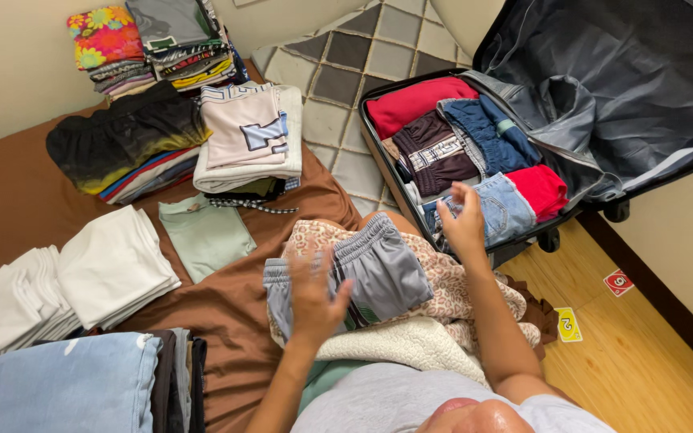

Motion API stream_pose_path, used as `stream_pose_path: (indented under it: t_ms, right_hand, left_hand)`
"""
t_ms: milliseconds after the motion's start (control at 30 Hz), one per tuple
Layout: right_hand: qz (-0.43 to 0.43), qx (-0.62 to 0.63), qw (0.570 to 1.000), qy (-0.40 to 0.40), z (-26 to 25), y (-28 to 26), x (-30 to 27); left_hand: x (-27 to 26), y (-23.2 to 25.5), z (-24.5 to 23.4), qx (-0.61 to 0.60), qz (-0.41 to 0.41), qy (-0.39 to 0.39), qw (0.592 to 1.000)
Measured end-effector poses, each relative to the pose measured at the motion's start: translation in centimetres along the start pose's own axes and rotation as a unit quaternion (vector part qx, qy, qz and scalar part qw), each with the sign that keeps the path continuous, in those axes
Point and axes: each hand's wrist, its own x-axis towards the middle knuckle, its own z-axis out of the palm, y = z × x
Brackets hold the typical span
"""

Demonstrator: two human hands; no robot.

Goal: The person packs clothing into a suitcase by taking folded clothes and shorts from a bed and placing them into the suitcase compartments.

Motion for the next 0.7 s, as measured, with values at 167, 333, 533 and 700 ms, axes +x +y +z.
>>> stream_pose_path:
  t_ms: [167, 333, 533, 700]
  right_hand:
    - [-0.100, -0.177, 0.978, -0.042, 3.3, 7.0, 7.9]
    - [-0.142, -0.262, 0.949, -0.102, 6.0, 13.3, 14.4]
    - [-0.044, -0.283, 0.956, -0.070, 7.2, 14.1, 18.2]
    - [-0.013, -0.256, 0.962, 0.095, 7.3, 14.2, 19.5]
  left_hand:
    - [0.9, 1.8, 6.0, 0.019, 0.089, -0.170, 0.981]
    - [0.2, 0.2, 7.6, -0.018, 0.068, -0.175, 0.982]
    - [0.5, -0.3, 8.1, -0.017, 0.069, -0.172, 0.983]
    - [0.8, -0.4, 8.2, -0.023, 0.068, -0.171, 0.983]
